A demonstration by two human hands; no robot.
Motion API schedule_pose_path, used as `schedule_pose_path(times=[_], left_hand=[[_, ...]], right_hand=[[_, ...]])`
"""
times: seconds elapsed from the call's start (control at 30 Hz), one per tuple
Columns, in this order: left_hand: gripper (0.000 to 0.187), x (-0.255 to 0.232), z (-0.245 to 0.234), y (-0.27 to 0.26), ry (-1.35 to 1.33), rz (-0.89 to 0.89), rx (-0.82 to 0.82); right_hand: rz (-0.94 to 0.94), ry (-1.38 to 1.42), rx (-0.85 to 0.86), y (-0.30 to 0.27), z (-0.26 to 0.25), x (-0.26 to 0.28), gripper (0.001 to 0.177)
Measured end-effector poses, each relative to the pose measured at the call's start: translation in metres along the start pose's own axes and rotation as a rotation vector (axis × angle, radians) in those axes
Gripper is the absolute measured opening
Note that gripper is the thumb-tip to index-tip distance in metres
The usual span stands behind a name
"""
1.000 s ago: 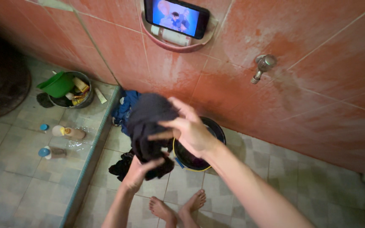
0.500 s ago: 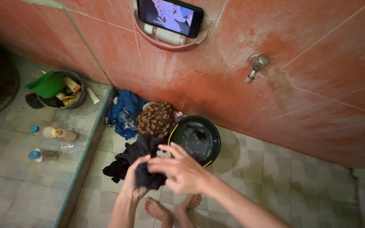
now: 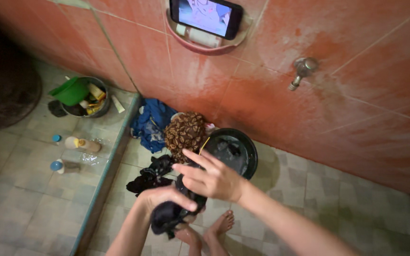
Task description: The person hand-washes multiple garments in a black bucket filled with water. They submerge, agitate, and wring out each item one by one, including a black cloth, a purple cloth, a teal cloth, a maroon cloth, and a patterned brown cloth, placing the wet items on the floor beside the bucket.
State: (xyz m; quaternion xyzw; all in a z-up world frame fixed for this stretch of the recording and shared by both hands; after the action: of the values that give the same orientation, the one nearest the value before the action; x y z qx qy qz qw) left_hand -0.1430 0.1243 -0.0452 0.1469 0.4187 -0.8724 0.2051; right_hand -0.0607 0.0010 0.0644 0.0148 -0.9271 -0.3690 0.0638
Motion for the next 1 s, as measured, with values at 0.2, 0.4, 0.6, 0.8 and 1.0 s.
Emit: schedule_pose_path(times=[0.2, 0.4, 0.6, 0.8, 1.0], left_hand=[[0.029, -0.002, -0.005, 0.02, 0.305, 0.236, -0.391], [0.061, -0.011, -0.007, 0.017, 0.784, 0.376, -0.894], [0.074, -0.018, -0.004, 0.016, 1.043, 0.172, -1.268], [0.042, -0.021, -0.007, 0.012, 1.562, 0.453, -1.443], [0.049, 0.001, -0.047, -0.02, 1.703, 0.509, -1.493]], right_hand=[[0.178, -0.125, 0.391, -0.024, 0.048, -0.007, 0.043], [0.425, -0.252, 0.557, -0.054, 0.113, -0.007, 0.009], [0.628, -0.262, 0.673, -0.064, 0.14, -0.031, 0.013], [0.87, -0.12, 0.758, -0.041, 0.129, -0.035, 0.012], [0.986, 0.151, 0.768, -0.02, 0.137, -0.005, 0.085]])
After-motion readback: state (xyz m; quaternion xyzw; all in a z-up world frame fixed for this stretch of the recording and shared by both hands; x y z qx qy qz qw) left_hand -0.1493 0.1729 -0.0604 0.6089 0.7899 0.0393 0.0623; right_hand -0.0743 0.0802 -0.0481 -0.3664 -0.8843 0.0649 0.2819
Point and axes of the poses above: each hand's wrist, its own y-axis towards the middle knuckle, its own z-axis out of the palm, x = y × z, the point moved 5 cm from there along y, towards the middle knuckle, and after that the axes turned 8 degrees about -x, right-handed, at the moved point
